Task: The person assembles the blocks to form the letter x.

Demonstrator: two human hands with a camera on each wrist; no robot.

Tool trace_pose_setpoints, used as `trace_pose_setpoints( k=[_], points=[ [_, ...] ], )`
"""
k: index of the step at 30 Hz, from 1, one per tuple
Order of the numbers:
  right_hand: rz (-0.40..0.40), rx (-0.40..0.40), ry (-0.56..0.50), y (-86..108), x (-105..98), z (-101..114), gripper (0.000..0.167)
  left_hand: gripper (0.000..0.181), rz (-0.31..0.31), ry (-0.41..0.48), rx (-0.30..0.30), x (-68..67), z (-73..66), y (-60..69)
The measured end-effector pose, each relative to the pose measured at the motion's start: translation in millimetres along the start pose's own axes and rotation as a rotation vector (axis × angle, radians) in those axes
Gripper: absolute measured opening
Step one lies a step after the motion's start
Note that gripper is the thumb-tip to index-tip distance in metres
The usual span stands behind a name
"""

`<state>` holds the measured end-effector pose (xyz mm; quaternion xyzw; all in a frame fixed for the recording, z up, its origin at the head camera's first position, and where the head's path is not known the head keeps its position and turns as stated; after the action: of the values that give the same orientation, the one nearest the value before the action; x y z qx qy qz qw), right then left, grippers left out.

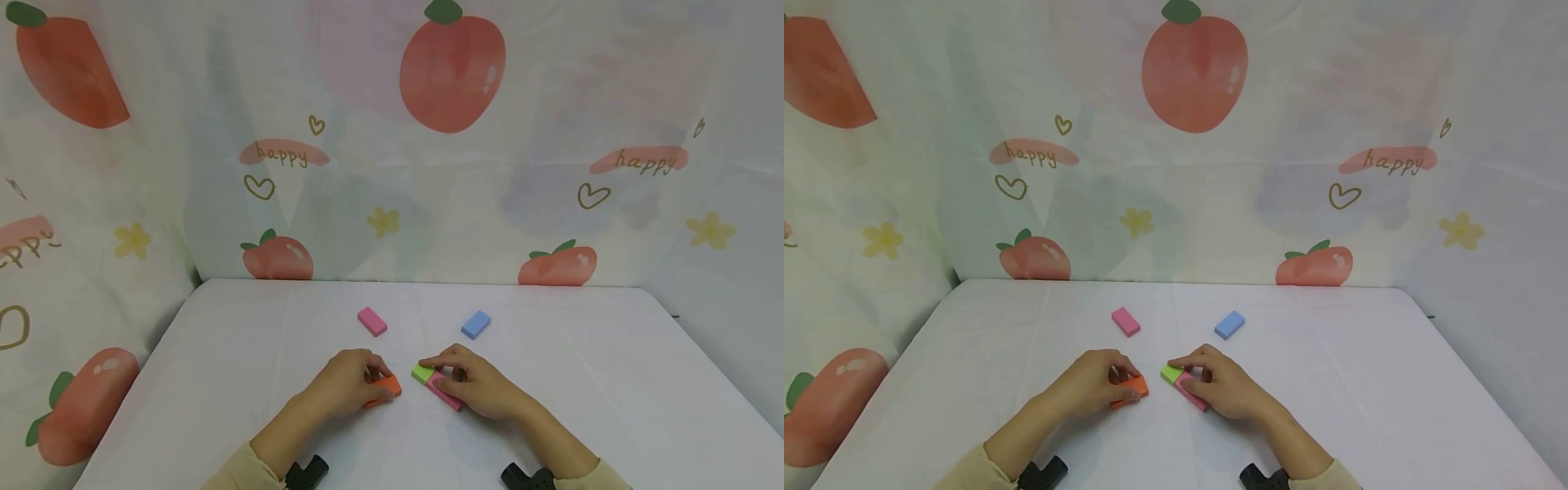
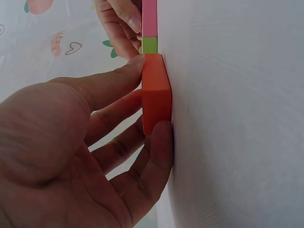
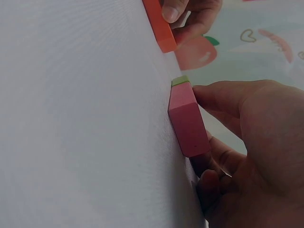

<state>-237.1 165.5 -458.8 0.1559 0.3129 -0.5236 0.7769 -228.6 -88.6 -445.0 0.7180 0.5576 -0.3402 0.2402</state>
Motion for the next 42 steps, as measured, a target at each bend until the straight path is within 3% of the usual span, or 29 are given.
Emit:
trace_pose_setpoints(
  k=[42],
  points=[
    [-0.005, -0.007, 0.010, -0.1, 0.4, 0.5, 0.033, 0.022, -0.026, -0.012, -0.032, 5.3, -3.4, 2.0]
  ],
)
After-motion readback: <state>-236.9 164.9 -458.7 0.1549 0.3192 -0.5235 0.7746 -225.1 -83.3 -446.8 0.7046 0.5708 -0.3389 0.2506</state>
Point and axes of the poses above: each hand's wrist, its own y-axis away from the middle knuckle, its own x-axis out of the palm, z = x × y, the point moved 3 cm from there along -y, towards the middle knuckle, and after that the axes turned 9 degrees about -z, right-handed, at the moved point
